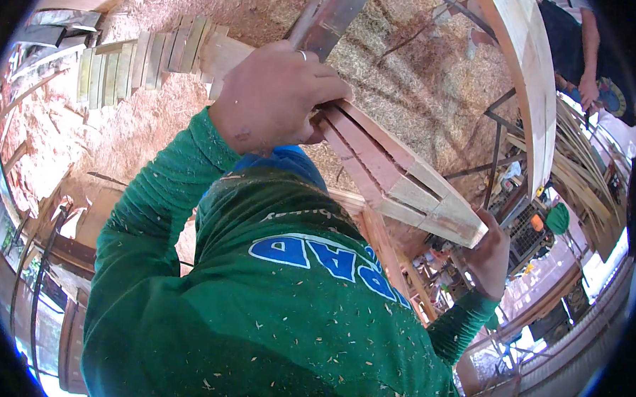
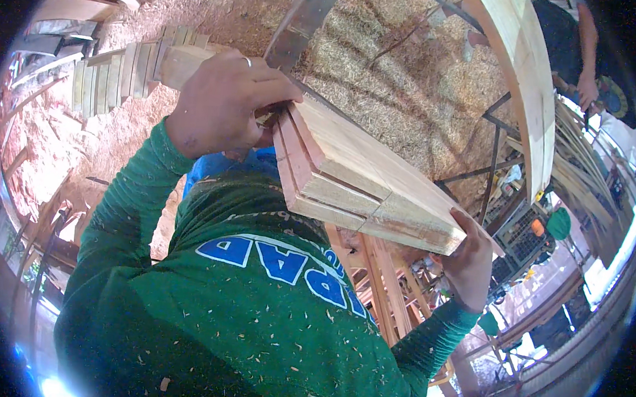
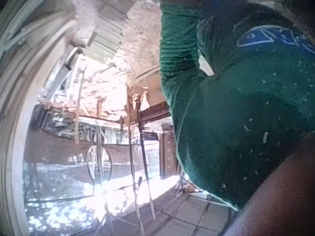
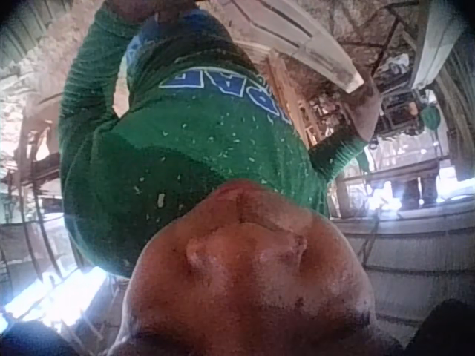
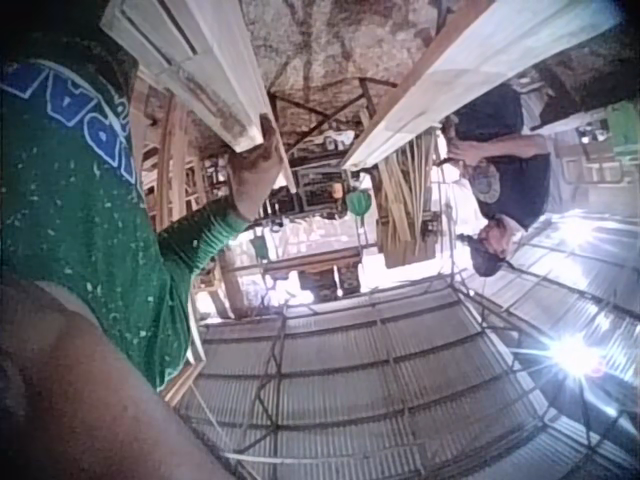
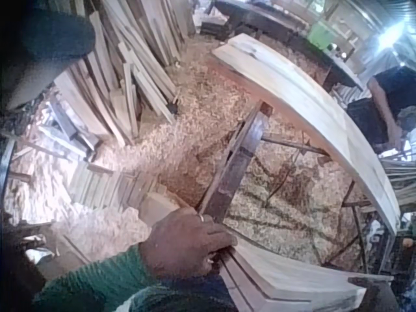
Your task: The person uses a table saw to cut and shape wooden boards by hand, feeding several wood pieces through the blade one at a time.
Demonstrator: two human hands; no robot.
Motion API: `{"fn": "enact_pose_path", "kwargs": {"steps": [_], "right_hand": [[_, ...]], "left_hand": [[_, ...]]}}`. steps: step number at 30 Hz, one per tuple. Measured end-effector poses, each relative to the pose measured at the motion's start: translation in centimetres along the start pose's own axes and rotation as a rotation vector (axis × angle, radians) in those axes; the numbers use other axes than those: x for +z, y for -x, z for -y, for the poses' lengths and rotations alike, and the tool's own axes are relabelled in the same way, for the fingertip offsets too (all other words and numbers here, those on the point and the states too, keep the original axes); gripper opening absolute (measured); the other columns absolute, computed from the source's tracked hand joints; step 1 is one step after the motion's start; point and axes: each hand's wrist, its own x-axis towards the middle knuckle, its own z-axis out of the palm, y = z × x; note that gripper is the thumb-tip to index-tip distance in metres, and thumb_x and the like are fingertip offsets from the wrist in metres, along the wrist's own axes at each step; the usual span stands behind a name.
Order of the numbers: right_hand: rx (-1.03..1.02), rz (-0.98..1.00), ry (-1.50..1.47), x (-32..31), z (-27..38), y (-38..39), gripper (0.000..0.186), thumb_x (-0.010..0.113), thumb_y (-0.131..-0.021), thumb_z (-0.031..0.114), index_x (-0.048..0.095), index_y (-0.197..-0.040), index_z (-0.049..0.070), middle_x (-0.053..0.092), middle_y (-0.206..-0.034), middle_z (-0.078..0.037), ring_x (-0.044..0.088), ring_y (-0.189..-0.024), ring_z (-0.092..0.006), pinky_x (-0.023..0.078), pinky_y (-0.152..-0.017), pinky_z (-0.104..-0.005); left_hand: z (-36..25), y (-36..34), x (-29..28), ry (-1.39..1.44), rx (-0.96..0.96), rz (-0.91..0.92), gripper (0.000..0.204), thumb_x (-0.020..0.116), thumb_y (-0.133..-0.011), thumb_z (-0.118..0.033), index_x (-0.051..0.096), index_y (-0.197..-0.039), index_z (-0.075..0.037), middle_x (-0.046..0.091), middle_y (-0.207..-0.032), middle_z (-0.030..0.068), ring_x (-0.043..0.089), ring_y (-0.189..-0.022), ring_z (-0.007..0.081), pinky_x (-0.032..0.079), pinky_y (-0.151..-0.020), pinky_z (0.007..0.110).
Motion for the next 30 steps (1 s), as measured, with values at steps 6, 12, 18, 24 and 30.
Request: {"fn": "enact_pose_path", "kwargs": {"steps": [6,12,18,24,30], "right_hand": [[0.027,-0.019,-0.069,0.4,-0.2,0.2,0.076,0.090,-0.054,0.001,0.065,-0.125,-0.001,0.073,-0.118,-0.019,0.071,-0.110,-0.0359,0.053,-0.099,-0.0393],[0.011,-0.119,-0.003,2.0,-1.2,1.0,0.071,0.091,-0.059,0.006,0.064,-0.125,0.001,0.072,-0.119,-0.018,0.070,-0.111,-0.0362,0.053,-0.098,-0.0406],[-0.045,-0.160,0.092,2.0,-0.6,0.8,0.051,0.081,-0.074,0.003,0.065,-0.122,0.001,0.074,-0.107,-0.016,0.074,-0.101,-0.0282,0.055,-0.090,-0.0362],[-0.071,-0.209,0.077,2.3,-0.6,0.8,0.056,0.084,-0.069,0.003,0.065,-0.122,-0.001,0.074,-0.112,-0.014,0.071,-0.107,-0.0253,0.053,-0.096,-0.0344],[0.034,-0.213,-0.011,2.5,0.4,0.8,0.056,0.086,-0.068,0.010,0.067,-0.120,0.000,0.072,-0.116,-0.020,0.067,-0.113,-0.0388,0.050,-0.100,-0.0428]], "left_hand": [[-0.1,0.1,-0.4,-0.018,-0.038,0.072,0.040,0.081,-0.069,-0.024,0.072,-0.107,-0.020,0.075,-0.106,-0.0001,0.068,-0.095,0.0257,0.048,-0.087,0.041],[2.5,1.8,-4.4,-0.388,-0.056,-0.040,0.048,0.088,-0.063,-0.036,0.069,-0.102,-0.015,0.069,-0.100,0.0032,0.066,-0.099,0.0263,0.041,-0.097,0.043],[4.8,3.4,-4.8,-0.194,-0.122,-0.035,0.051,0.089,-0.060,-0.035,0.065,-0.099,-0.014,0.065,-0.109,0.0055,0.063,-0.103,0.0313,0.047,-0.089,0.046],[5.2,3.2,-4.2,-0.177,-0.078,-0.102,0.048,0.090,-0.060,-0.035,0.066,-0.096,-0.013,0.066,-0.102,0.0073,0.064,-0.097,0.0324,0.049,-0.081,0.045],[5.6,3.1,-4.5,-0.129,-0.075,-0.056,0.047,0.090,-0.061,-0.036,0.068,-0.097,-0.014,0.066,-0.093,0.0072,0.065,-0.088,0.0322,0.049,-0.078,0.044]]}}
